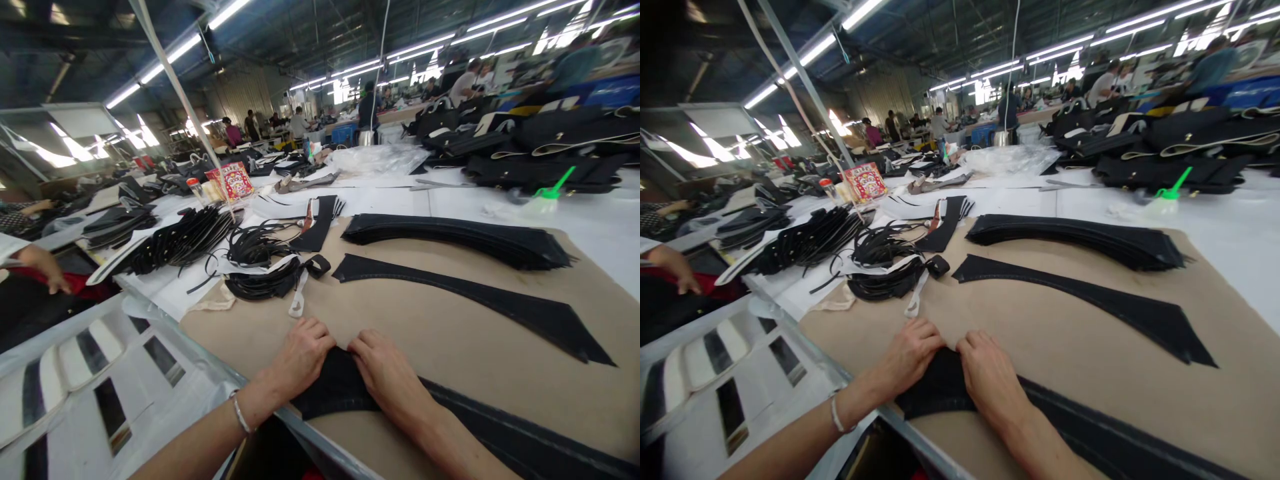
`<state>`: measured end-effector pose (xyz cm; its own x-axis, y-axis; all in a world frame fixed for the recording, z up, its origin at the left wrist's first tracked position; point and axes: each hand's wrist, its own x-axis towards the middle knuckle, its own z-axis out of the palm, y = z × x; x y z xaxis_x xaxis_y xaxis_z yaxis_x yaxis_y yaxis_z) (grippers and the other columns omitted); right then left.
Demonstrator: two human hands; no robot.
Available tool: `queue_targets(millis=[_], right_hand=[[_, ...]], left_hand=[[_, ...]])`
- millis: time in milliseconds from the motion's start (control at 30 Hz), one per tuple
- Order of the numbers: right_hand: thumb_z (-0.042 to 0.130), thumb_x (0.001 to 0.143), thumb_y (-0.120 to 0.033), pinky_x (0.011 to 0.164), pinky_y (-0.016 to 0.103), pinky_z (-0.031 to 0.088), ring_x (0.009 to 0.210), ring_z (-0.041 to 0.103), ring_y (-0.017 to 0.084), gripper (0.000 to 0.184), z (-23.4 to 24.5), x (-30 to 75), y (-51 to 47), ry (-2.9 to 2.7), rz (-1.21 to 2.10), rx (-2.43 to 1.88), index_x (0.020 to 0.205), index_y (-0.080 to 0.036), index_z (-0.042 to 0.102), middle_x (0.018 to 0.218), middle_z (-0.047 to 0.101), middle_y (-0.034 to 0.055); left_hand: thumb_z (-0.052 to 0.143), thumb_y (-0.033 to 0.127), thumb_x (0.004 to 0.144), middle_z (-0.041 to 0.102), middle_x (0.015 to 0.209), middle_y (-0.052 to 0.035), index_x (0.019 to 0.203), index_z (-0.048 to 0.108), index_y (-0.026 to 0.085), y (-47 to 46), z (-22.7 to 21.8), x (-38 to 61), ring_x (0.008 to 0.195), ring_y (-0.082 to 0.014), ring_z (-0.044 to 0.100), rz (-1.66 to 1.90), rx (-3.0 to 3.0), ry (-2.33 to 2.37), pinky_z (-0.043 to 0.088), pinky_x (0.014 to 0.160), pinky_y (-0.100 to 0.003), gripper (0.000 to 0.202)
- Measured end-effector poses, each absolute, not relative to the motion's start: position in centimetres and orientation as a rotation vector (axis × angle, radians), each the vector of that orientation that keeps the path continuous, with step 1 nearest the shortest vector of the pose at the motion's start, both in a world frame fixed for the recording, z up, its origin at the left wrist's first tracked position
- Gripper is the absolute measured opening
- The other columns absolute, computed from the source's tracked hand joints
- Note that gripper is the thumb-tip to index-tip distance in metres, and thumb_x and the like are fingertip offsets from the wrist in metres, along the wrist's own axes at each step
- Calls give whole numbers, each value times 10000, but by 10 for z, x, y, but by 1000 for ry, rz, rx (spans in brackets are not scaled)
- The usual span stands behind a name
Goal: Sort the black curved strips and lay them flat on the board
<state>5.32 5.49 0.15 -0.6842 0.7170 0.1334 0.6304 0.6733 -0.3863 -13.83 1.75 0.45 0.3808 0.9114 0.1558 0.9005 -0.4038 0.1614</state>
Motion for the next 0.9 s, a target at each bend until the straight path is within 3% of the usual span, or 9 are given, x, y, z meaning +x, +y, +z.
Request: queue_targets(millis=[400, 900], right_hand=[[604, 813, -21, 726, 341, 384, 809, 521, 222, 172, -16, 57, 46, -2653, 102, -862, 887, -173, 635, 872, 605, 39], [627, 781, -18, 709, 353, 380, 805, 525, 223, 208, -24, 56, 42, -2663, -93, -789, 949, -138, 642, 894, 614, 55]], left_hand=[[386, 154, 944, 615, 895, -62, 1031, 592, 114, 7, -9, -142, 880, -203, 524, 503, 3007, 1539, 437, 757, -350, 227], [386, 80, 902, 607, 1172, -96, 1218, 564, 155, -6, -6, -167, 1068, -219, 520, 413, 2886, 1585, 453, 905, -377, 371]])
